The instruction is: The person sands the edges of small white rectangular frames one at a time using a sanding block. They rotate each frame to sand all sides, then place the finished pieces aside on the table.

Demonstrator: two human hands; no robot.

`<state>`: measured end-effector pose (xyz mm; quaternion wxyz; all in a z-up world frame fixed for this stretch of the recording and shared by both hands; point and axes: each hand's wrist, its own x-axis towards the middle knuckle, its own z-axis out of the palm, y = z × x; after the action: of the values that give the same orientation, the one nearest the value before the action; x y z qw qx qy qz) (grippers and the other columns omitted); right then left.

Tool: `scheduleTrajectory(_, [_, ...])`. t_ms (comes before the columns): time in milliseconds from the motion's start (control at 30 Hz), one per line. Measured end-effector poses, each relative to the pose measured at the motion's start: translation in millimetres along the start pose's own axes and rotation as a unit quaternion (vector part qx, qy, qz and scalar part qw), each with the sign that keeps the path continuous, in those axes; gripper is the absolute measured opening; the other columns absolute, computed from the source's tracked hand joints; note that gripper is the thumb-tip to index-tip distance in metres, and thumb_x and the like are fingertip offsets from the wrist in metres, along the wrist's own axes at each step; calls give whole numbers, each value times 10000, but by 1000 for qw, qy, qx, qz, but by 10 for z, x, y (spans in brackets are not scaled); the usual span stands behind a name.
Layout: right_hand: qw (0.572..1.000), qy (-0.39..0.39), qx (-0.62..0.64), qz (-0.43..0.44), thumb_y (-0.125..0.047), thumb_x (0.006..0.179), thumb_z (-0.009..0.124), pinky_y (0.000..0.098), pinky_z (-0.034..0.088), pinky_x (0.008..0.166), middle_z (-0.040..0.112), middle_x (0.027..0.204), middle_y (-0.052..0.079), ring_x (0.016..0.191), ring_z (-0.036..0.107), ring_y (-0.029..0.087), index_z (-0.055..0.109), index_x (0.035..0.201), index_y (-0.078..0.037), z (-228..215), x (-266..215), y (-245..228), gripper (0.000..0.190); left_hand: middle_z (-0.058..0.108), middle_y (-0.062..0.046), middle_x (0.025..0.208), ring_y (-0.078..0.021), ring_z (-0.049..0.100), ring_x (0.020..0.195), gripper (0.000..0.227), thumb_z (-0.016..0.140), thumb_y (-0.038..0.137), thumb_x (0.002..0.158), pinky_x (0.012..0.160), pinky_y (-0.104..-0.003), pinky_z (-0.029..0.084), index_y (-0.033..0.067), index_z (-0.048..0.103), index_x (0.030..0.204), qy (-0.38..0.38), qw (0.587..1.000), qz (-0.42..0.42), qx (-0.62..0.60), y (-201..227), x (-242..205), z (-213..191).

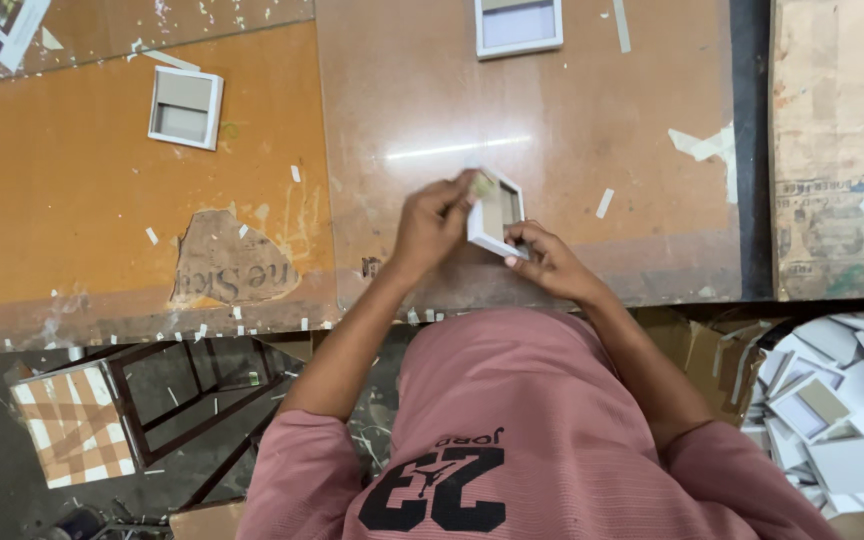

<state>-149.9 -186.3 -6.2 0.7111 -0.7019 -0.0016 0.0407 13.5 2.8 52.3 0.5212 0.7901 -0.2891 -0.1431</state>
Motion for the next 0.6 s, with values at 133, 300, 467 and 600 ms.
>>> scheduleTrajectory(133, [994, 44, -82, 53, -225, 854, 789, 350, 463, 1034, 561, 1251, 125, 1189, 564, 221, 321, 1481, 19, 105, 72, -41, 820, 732, -101, 871, -178, 674, 666, 336, 662, 100, 994, 603, -327, 571, 42, 673, 1325, 2, 999, -29, -28, 351, -176, 228])
scheduleTrajectory(300, [997, 68, -43, 14, -528, 969, 564, 436, 395, 1131, 480, 1448, 238, 1336, 485, 338, 221, 1606, 27, 185, 60, 69, 912, 695, -130, 835, -210, 669, 678, 366, 689, 50, 958, 654, -358, 545, 36, 683, 1323, -3, 999, 41, -2, 643, -191, 257])
scheduleTrajectory(467, [984, 79, -134, -87, -834, 966, 188, 527, 197, 1255, 260, 1673, 305, 1547, 271, 454, 157, 1642, 28, 116, 42, 250, 1095, 675, -123, 788, -233, 640, 616, 394, 652, 33, 950, 584, -373, 533, 39, 674, 1344, -57, 995, 5, 88, 651, -201, 165])
scheduleTrajectory(600, [987, 95, -112, -70, -836, 966, 128, 507, 236, 1275, 335, 1672, 253, 1545, 343, 407, 251, 1639, 2, 130, 85, 360, 1082, 667, -108, 836, -228, 661, 680, 407, 639, 46, 968, 628, -372, 562, 46, 634, 1375, -64, 994, 52, 71, 733, -420, 197])
